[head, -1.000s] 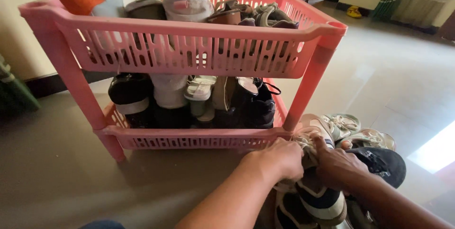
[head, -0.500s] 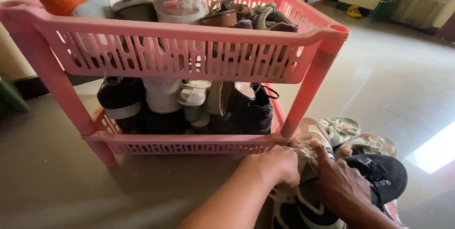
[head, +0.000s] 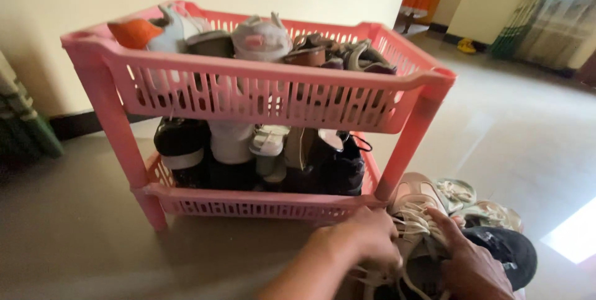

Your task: Organizing shoes by placing them onto a pink plastic rack

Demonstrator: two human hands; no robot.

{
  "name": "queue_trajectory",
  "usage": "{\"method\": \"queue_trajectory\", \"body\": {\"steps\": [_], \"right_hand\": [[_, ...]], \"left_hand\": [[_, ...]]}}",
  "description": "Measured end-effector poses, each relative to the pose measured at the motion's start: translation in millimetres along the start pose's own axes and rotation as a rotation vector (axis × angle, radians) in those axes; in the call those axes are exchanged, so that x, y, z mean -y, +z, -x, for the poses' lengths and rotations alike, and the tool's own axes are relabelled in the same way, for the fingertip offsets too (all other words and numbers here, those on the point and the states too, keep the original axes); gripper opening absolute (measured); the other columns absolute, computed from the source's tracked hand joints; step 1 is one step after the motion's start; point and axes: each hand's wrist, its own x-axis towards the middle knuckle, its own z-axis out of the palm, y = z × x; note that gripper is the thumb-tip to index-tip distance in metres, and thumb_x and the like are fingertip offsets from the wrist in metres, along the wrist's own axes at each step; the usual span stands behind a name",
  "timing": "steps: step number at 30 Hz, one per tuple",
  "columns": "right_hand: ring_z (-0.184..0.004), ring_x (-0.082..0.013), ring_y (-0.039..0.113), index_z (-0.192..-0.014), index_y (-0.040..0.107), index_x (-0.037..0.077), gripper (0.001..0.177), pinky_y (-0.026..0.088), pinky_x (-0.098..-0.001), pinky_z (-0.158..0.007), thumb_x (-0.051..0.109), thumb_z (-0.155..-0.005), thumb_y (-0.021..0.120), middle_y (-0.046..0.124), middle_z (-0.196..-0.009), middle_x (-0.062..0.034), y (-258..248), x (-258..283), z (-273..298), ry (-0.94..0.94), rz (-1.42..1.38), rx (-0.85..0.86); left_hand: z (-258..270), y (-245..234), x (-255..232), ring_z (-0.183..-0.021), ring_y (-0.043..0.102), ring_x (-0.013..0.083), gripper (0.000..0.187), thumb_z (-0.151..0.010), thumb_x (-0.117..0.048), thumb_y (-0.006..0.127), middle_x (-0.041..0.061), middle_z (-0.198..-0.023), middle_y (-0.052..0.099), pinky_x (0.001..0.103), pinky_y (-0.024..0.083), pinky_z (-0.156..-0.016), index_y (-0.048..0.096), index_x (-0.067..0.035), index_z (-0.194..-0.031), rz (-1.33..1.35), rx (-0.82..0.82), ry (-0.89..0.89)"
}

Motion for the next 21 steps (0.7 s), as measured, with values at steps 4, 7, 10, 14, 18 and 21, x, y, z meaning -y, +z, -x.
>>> {"method": "queue_trajectory", "body": {"steps": [4, 7, 10, 14, 18, 21], "right_hand": [[-0.134, -0.0329, 0.064, -0.156, 0.04, 0.057, 0.094, 0.048, -0.0419, -0.114, 0.003, -0.082, 0.059, 0.067, -0.143, -0.0137, 12.9, -36.5, -37.6, 0.065, -0.232, -0.074], [-0.128, -0.0333, 0.065, -0.155, 0.049, 0.039, 0.086, 0.047, -0.0415, -0.112, -0.003, -0.08, 0.059, 0.067, -0.141, -0.0177, 20.5, -60.2, -71.8, 0.024, -0.462, -0.199], [-0.111, -0.0367, 0.069, -0.158, 0.047, 0.022, 0.073, 0.056, -0.0444, -0.091, -0.004, -0.09, 0.05, 0.065, -0.138, -0.0247, -36.7, 0.6, -7.0, 0.174, -0.866, -0.218], [-0.099, -0.0417, 0.069, -0.162, 0.047, 0.022, 0.077, 0.06, -0.0512, -0.074, -0.004, -0.09, 0.047, 0.066, -0.137, -0.0286, -82.8, 24.5, 25.6, 0.163, -1.089, -0.215], [-0.094, -0.0436, 0.071, -0.164, 0.046, 0.028, 0.087, 0.058, -0.0517, -0.078, -0.005, -0.084, 0.054, 0.067, -0.133, -0.0281, -109.7, 23.2, 29.9, 0.03, -0.853, -0.439], [-0.103, -0.0443, 0.069, -0.161, 0.05, 0.028, 0.087, 0.052, -0.0507, -0.092, -0.003, -0.081, 0.061, 0.069, -0.126, -0.0288, -127.8, 36.2, 45.6, -0.03, -0.557, -0.687]], "left_hand": [[-16.0, -19.0, 2.4, -0.098, 0.075, 0.0302, 0.052, -0.066, -0.041, 0.079, 0.015, -0.109, 0.078, 0.04, 0.057, -0.091, 0.079, -0.012, -0.11, 0.165, -0.282, 0.104], [-10.8, -44.3, -8.8, -0.1, 0.074, 0.0289, 0.057, -0.068, -0.044, 0.081, 0.017, -0.111, 0.076, 0.038, 0.057, -0.091, 0.076, -0.008, -0.112, 0.253, -0.345, 0.044], [4.2, -64.8, -33.2, -0.098, 0.075, 0.0281, 0.062, -0.077, -0.052, 0.079, 0.021, -0.11, 0.076, 0.038, 0.057, -0.091, 0.076, 0.0, -0.112, 0.318, -0.325, 0.055], [2.3, -78.5, -61.7, -0.097, 0.076, 0.0294, 0.072, -0.082, -0.058, 0.075, 0.024, -0.108, 0.078, 0.04, 0.059, -0.088, 0.075, 0.007, -0.112, 0.49, -0.281, 0.12], [9.4, -100.7, -92.0, -0.11, 0.072, 0.0291, 0.077, -0.079, -0.055, 0.077, 0.023, -0.116, 0.074, 0.038, 0.054, -0.096, 0.066, 0.006, -0.124, 0.635, -0.224, 0.216], [17.6, -115.1, -103.5, -0.116, 0.069, 0.0292, 0.078, -0.081, -0.048, 0.082, 0.023, -0.123, 0.069, 0.039, 0.054, -0.101, 0.058, 0.006, -0.131, 0.638, -0.25, 0.197]]}}
